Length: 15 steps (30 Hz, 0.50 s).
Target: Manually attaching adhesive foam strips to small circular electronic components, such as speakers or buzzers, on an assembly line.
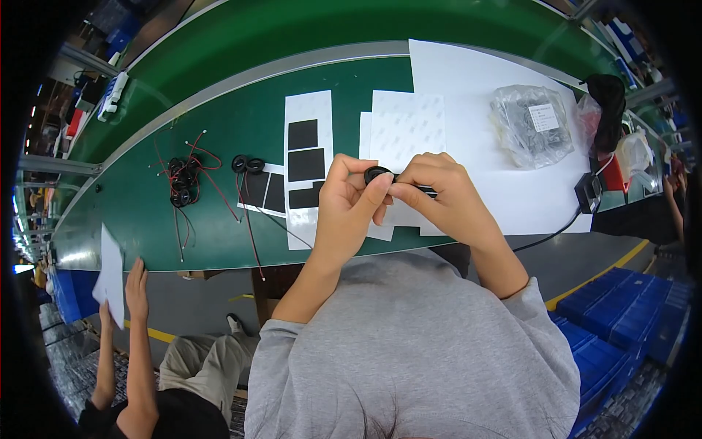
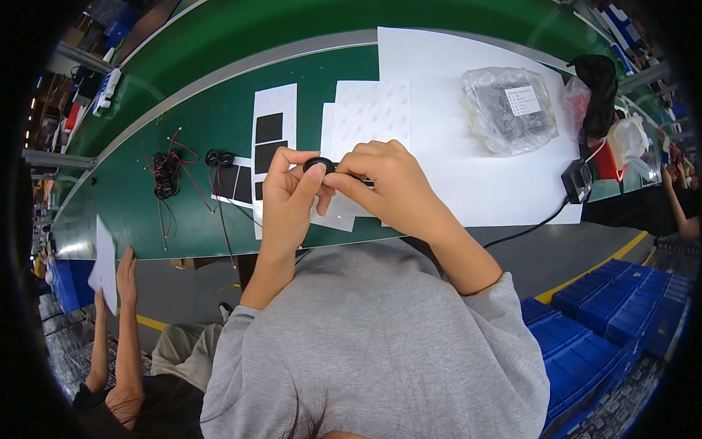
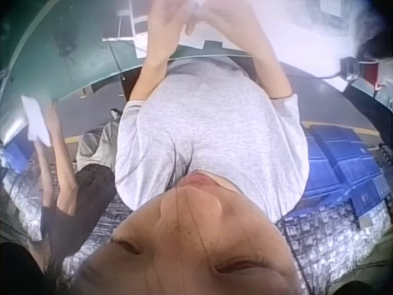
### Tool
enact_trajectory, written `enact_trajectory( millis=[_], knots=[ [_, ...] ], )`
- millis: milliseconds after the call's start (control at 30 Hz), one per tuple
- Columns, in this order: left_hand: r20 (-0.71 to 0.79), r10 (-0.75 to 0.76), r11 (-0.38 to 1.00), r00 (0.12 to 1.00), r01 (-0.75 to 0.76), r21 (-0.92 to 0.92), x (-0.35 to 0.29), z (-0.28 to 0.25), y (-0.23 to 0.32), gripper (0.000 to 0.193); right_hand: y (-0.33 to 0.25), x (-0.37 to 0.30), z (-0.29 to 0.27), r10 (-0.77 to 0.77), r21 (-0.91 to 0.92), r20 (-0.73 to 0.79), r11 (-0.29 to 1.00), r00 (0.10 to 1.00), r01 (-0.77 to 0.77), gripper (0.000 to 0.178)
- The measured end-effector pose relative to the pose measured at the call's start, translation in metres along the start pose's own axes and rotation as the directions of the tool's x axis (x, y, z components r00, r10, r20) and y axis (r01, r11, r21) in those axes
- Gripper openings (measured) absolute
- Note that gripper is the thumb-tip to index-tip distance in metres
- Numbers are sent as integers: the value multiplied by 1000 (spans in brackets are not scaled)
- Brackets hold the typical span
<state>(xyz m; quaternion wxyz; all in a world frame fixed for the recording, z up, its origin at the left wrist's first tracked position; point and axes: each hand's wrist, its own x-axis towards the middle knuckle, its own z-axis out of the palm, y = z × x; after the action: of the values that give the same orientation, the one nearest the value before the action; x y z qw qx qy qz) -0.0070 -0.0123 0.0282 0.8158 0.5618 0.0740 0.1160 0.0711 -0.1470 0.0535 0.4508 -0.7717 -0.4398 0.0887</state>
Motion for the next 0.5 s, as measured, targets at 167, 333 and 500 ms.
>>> enact_trajectory(
  millis=[167,333,500],
  knots=[
    [34,-14,998,999,16,-62,2,-6,4,15,1,3,-5,24,139,36,990,999,-29,11],
    [47,-85,981,995,91,-174,-1,-4,3,19,5,4,0,-17,249,21,969,1000,11,10],
    [46,-79,996,996,81,-44,-1,-2,4,23,5,1,0,9,170,-4,985,1000,-8,7]
  ],
)
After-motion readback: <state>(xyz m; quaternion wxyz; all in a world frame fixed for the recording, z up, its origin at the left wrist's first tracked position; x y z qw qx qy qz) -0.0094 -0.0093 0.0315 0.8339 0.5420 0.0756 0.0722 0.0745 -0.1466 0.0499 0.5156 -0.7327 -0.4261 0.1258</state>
